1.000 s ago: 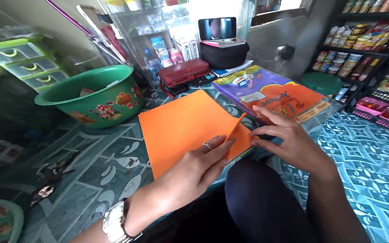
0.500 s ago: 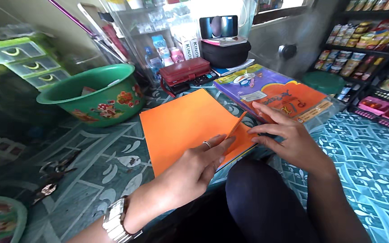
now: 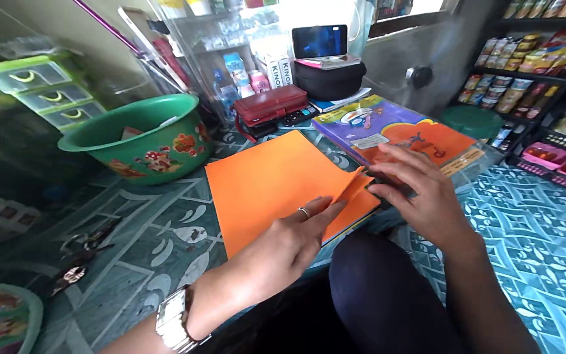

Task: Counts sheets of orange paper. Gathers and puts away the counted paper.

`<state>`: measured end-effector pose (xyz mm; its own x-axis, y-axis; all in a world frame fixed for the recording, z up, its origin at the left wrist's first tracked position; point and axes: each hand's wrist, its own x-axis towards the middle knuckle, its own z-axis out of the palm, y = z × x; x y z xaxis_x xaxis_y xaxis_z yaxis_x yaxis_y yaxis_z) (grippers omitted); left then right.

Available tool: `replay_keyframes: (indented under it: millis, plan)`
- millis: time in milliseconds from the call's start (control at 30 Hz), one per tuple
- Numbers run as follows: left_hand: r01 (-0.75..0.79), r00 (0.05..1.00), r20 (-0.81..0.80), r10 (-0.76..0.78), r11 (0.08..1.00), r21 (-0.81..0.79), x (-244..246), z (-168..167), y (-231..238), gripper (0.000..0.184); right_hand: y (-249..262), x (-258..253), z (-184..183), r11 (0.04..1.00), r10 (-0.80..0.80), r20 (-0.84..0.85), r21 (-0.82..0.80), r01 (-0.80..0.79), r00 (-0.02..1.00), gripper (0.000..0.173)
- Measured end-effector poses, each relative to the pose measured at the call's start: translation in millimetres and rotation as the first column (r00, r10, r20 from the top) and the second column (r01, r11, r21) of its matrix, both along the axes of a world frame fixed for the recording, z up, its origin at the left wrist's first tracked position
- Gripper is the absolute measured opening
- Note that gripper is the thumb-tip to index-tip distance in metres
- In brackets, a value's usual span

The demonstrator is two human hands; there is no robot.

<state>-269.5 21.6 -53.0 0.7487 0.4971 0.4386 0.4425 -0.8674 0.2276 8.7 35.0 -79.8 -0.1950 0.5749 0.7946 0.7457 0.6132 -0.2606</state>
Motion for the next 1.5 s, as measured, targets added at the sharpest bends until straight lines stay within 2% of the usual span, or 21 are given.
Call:
replay_keyframes:
  millis: [100,167,300,600,767,867,967,1233,1333,1400,1500]
  plan:
    - [0.017,1.0,-0.007,-0.017,1.0,-0.018,0,2,-1,0.052,-7,11,1,0.992,0.032,0.064,-0.127,-0.024,0.997,0.036]
    - [0.012,1.0,-0.002,-0.012,1.0,-0.01,0,1,-1,0.051,-8,14,-1,0.985,0.086,0.096,-0.157,-0.07,0.992,0.033]
    - [-0.006,1.0,0.002,0.006,1.0,0.015,0,-1,0,0.045,-4,11,-5,0.984,0.112,0.101,-0.148,-0.096,0.989,0.027]
    - [-0.022,1.0,0.019,0.022,0.999,-0.028,0,-2,0,0.041,-5,12,-3,0.981,0.122,0.067,-0.162,-0.11,0.99,0.028]
    - [-0.025,0.999,0.024,0.026,0.999,-0.045,0,0,-1,0.039,-5,12,-4,0.979,0.144,0.061,-0.154,-0.133,0.988,0.037]
    - [-0.009,0.999,0.032,0.01,0.999,-0.048,-1,0,0,0.04,-3,8,-5,0.977,0.174,0.06,-0.133,-0.165,0.983,0.031]
    - [0.013,0.999,0.04,-0.012,0.999,-0.035,-1,-1,1,0.041,-1,3,-4,0.987,0.157,0.062,-0.047,-0.154,0.986,0.023]
    - [-0.01,1.0,0.025,0.011,1.0,-0.009,0,-3,0,0.041,7,-8,-3,0.985,0.079,-0.02,0.154,-0.075,0.997,0.02]
    - [0.002,1.0,0.009,-0.002,1.0,0.018,0,-2,0,0.046,3,-5,-1,0.994,0.025,-0.04,0.109,-0.021,0.999,0.025]
    - [0.015,1.0,-0.001,-0.015,1.0,0.005,0,0,0,0.049,-1,2,1,1.0,-0.008,-0.027,0.011,0.009,1.0,0.033]
    - [0.025,1.0,0.003,-0.025,1.0,-0.016,0,0,0,0.049,-9,12,3,0.993,0.034,0.03,-0.111,-0.031,0.999,0.035]
